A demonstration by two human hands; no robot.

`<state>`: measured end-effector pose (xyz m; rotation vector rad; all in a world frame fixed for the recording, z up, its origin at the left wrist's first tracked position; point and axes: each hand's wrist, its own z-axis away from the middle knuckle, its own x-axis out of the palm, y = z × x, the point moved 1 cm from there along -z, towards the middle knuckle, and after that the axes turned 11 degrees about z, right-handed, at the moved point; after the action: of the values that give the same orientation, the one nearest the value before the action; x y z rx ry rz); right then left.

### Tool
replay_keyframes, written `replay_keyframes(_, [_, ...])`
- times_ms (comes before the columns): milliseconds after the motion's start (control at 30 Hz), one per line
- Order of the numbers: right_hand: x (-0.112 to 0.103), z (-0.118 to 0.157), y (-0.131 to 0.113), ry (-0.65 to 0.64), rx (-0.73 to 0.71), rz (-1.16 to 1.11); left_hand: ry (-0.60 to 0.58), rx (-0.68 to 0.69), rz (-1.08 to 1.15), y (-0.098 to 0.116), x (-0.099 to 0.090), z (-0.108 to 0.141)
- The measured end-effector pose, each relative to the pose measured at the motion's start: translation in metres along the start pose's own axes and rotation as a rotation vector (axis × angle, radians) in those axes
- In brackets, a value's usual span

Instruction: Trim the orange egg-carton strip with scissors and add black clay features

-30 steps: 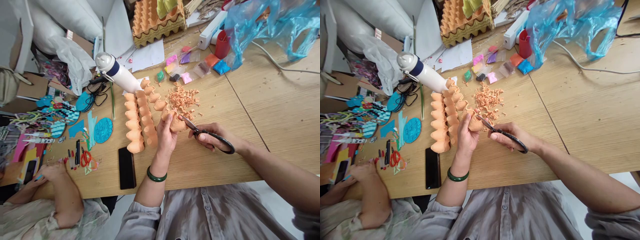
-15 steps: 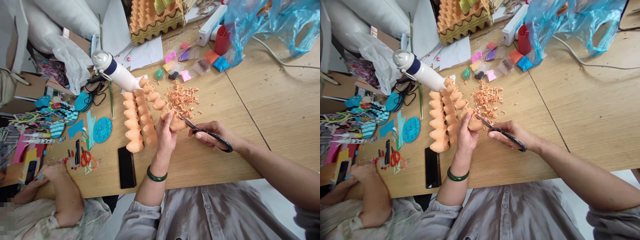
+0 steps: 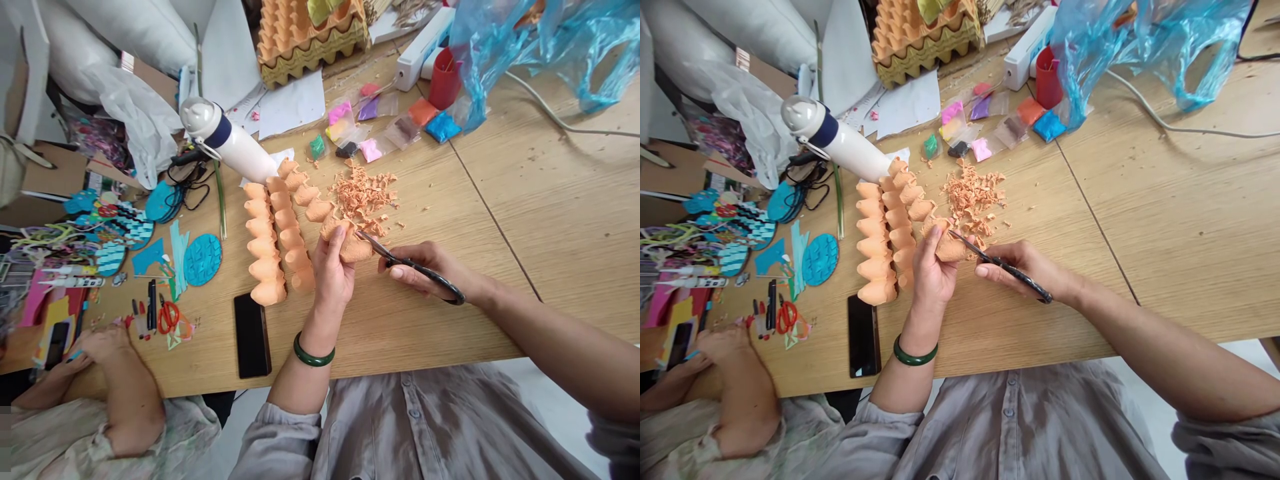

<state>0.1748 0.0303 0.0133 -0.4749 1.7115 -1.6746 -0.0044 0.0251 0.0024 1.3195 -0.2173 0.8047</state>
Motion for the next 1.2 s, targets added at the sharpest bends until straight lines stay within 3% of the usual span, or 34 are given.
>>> replay_keyframes(200, [0.005,0.003,0.002,0.025,0.037,-0.005,0.023,-0.015,0.055,-0.001,0.004,0.002])
replay_keyframes(367, [0.015,0.003,0.007,0.055,0.11,-0.209,0.024,0.012,0.072,0.002,0.003,0.0])
replay_keyframes(567, [0.004,-0.002,0.011,0.093,0.204,-0.537,0.056,0.15,-0.003,0.008,-0.002,-0.005])
replay_keyframes(767, [0.0,-0.006,0.015,0.057,0.206,-0.629,0.087,0.246,-0.105,0.001,-0.011,-0.011])
replay_keyframes(900, [0.001,-0.006,0.018,0.041,0.254,-0.595,0.059,0.35,-0.187,-0.006,-0.015,-0.013])
replay_keyframes(1200, [-0.008,-0.009,0.021,0.129,0.245,-0.582,-0.099,0.411,-0.313,-0.011,-0.016,-0.012])
